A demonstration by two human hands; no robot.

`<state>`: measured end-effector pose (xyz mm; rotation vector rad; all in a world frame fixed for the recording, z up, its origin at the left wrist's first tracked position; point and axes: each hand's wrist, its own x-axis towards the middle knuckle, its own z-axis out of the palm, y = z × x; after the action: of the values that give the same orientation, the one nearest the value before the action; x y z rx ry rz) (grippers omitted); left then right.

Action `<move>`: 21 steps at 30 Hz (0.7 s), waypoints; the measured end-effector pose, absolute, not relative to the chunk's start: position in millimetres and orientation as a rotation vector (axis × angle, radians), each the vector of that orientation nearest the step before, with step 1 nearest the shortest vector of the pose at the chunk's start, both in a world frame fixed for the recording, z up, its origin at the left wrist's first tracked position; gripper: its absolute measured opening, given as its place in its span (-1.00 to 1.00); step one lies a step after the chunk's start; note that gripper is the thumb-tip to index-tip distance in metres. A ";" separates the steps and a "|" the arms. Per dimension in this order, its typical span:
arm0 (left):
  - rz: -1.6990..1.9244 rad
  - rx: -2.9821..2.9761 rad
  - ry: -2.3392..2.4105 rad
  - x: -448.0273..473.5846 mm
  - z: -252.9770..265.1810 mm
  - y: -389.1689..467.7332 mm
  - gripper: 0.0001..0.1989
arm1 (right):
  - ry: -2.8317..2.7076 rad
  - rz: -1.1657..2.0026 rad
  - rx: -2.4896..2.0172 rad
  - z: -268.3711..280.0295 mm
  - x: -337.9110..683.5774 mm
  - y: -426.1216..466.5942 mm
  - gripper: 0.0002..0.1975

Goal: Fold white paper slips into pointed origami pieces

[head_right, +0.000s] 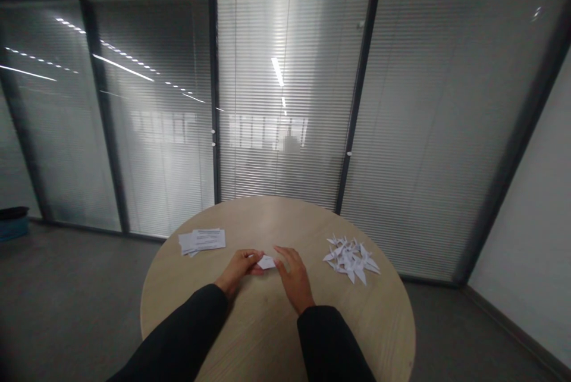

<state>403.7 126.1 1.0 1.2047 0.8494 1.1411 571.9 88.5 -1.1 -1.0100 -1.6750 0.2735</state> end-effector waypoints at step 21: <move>1.017 1.063 0.749 400.9 -2.6 124.4 -0.68 | -1.738 0.290 -0.953 -3.9 566.5 88.6 -0.89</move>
<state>400.9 124.4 -2.6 1.0635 0.7487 1.0171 566.5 88.6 -3.9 -0.9532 -1.7381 0.2895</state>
